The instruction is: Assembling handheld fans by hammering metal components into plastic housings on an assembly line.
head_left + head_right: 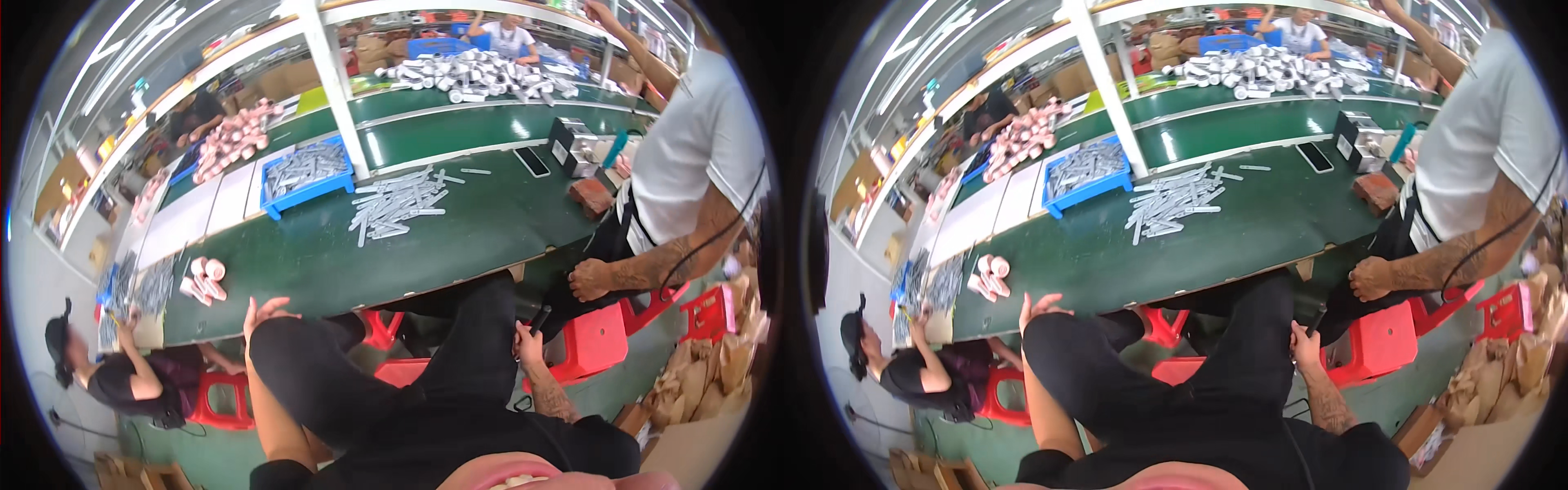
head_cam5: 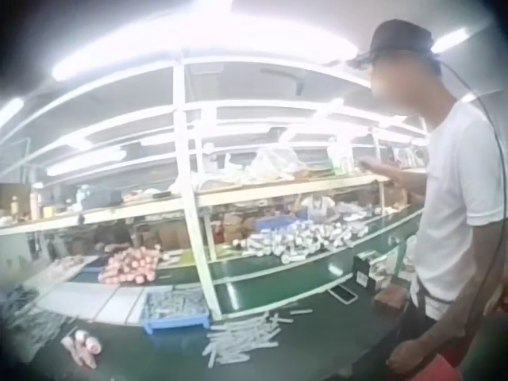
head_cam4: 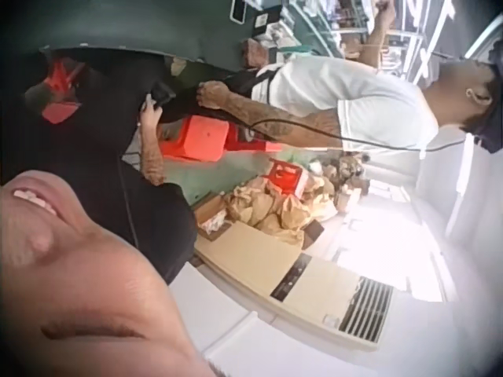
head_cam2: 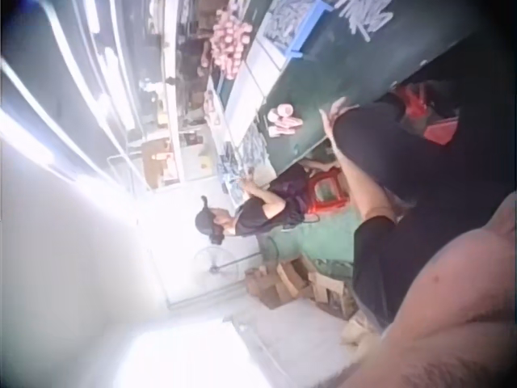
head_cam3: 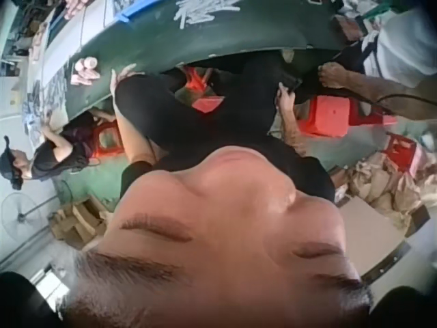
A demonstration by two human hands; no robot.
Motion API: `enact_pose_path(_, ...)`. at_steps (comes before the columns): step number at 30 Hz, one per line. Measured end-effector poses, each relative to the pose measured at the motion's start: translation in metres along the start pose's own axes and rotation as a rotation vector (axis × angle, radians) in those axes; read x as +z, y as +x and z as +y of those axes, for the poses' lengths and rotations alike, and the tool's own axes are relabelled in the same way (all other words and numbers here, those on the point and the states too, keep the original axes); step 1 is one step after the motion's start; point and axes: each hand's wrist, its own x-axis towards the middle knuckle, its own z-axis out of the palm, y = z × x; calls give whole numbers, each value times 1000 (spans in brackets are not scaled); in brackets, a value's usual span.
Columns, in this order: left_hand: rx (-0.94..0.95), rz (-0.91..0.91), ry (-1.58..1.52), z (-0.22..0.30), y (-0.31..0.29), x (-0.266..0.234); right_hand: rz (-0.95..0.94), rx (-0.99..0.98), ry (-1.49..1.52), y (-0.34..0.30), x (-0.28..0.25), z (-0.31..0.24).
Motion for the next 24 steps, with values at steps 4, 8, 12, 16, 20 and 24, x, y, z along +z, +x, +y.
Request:
enact_pose_path(4, -34, -94, 4, 6, 3, -7, -275, -360, 5, -58, 0, -139)
enact_pose_path(8, -29, -40, -83, 4, -9, 13, -387, -1062, 321, -134, -9, -272)
enact_pose_path(12, -18, -39, 26, 1, -8, 8, -883, -1478, -23, -163, -35, -365)
enact_pose_path(16, -58, 45, 50, 10, -7, 64, -1689, -1315, -15, -155, -23, -367)
enact_pose_path(20, 42, -142, -65, 2, 1, 62, -1696, -1174, 40, -195, 145, -382)
enact_pose_path(24, 128, -206, 72, 11, -12, 47, -1707, -1091, -53, -223, 268, -420)
